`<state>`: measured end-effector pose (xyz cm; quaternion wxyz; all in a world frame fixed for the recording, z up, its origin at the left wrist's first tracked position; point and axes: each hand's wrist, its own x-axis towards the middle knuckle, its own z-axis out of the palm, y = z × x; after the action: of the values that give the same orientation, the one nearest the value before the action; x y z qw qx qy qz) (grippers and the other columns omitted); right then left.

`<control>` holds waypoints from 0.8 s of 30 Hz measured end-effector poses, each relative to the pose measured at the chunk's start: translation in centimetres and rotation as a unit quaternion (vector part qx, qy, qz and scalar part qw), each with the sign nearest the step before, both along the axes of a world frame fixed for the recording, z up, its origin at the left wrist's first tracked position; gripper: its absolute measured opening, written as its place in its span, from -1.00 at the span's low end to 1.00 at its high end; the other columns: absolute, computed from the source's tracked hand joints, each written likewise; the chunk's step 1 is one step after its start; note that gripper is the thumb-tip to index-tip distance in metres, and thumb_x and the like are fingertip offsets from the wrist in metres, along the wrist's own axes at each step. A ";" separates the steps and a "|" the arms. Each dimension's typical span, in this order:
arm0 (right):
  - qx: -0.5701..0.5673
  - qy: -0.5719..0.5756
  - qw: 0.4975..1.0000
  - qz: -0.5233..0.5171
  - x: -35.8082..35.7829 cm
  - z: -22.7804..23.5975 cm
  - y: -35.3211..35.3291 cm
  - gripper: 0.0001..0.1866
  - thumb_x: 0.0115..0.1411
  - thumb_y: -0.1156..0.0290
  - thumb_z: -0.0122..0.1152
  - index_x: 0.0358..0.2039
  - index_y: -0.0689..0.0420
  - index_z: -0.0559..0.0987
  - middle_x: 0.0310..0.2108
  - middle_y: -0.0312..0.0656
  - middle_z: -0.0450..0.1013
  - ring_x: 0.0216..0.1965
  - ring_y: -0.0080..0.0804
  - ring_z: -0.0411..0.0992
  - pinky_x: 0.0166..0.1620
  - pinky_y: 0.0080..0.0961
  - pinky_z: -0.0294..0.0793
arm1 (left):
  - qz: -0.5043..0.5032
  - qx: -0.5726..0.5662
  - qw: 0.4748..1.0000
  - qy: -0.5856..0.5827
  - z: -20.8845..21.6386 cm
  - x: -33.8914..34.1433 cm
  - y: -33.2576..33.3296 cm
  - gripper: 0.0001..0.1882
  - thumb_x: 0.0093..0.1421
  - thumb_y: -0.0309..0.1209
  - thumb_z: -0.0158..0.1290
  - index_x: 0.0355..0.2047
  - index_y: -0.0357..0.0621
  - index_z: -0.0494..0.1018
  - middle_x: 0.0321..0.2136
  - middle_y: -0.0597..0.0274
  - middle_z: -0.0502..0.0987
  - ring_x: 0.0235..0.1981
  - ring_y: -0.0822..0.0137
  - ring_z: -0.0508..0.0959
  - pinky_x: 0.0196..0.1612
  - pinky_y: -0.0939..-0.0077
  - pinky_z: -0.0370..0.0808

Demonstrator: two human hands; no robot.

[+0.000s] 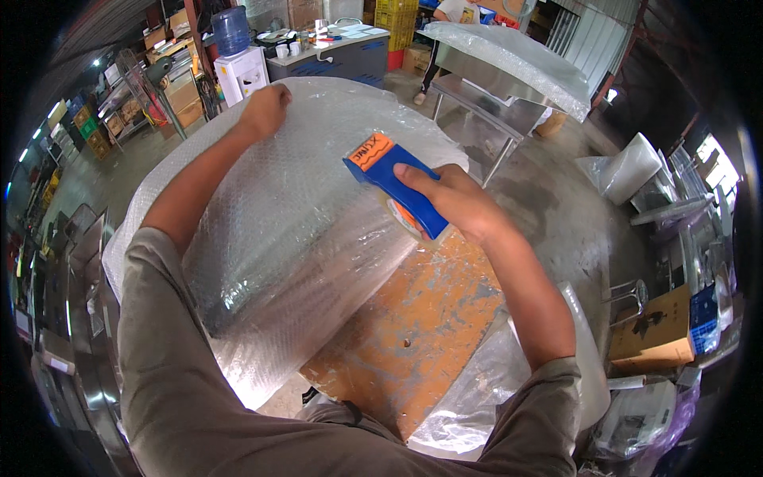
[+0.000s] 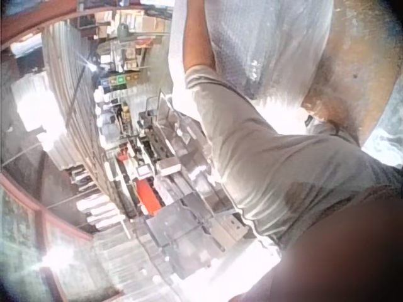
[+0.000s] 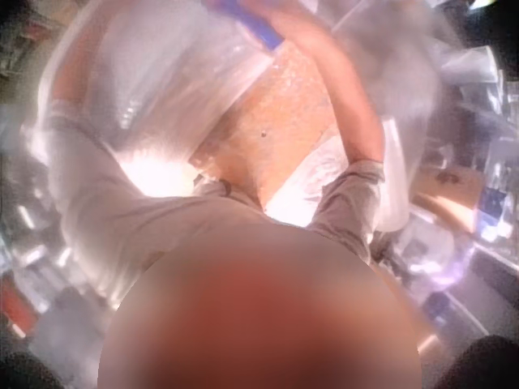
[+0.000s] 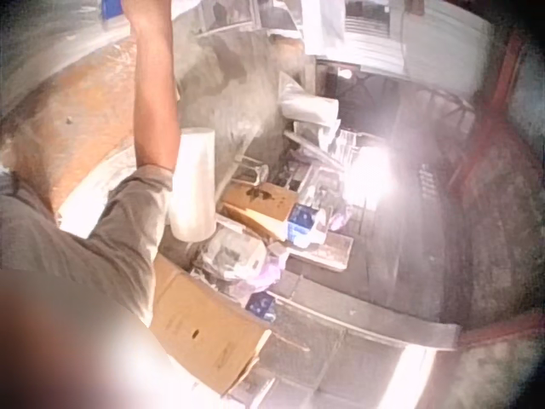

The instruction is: The person wraps a large object with bubble wrap and secures it using a tape dispenser. They repeatedly fold the bubble wrap around the object and apply tape to hold the layers in place.

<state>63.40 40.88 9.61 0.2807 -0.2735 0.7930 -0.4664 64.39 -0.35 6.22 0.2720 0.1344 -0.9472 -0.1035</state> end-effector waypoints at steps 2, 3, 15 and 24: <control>-0.003 -0.032 0.999 0.007 -0.3 -0.5 -0.4 -0.32 0.32 -0.20 0.18 -0.40 0.32 0.62 -0.60 -0.15 0.52 -0.62 -0.48 0.50 -0.50 -0.55 0.49 | -0.003 -0.072 0.997 -0.036 -1.0 -0.1 0.4 -0.69 0.31 -0.30 0.11 0.00 -0.14 0.53 -0.04 -0.21 0.58 0.04 -0.13 0.56 0.13 0.09 0.48; -0.014 -0.049 0.999 0.006 -0.5 -0.8 -0.3 -0.33 0.32 -0.20 0.18 -0.41 0.31 0.61 -0.61 -0.15 0.52 -0.62 -0.48 0.50 -0.50 -0.54 0.49 | 0.021 -0.116 0.993 -0.023 -1.0 0.0 0.9 -0.64 0.31 -0.26 0.11 0.06 -0.11 0.50 0.03 -0.21 0.55 0.09 -0.12 0.53 0.18 0.09 0.45; -0.050 -0.014 0.998 0.024 -0.5 -4.4 4.1 -0.29 0.29 -0.24 0.19 -0.36 0.33 0.64 -0.54 -0.14 0.55 -0.54 -0.49 0.51 -0.42 -0.55 0.49 | -0.102 -0.104 0.970 -0.195 -0.7 3.7 12.6 -0.23 0.47 0.09 -0.29 0.46 -0.24 0.04 0.49 -0.13 -0.01 0.51 -0.05 0.00 0.50 0.06 -0.02; -0.092 -0.046 0.993 0.065 -2.5 -7.1 5.4 -0.30 0.28 -0.23 0.23 -0.36 0.34 0.66 -0.53 -0.11 0.58 -0.54 -0.43 0.55 -0.42 -0.49 0.52 | -0.006 -0.195 0.973 -0.126 -1.7 12.1 24.8 -0.15 0.11 -0.11 0.27 0.31 -0.35 0.27 0.30 -0.17 0.35 0.31 -0.07 0.39 0.30 0.19 0.41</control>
<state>60.93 46.29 2.47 0.3206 -0.3276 0.7131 -0.5305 76.50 24.41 4.54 0.1705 0.0850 -0.9767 0.0989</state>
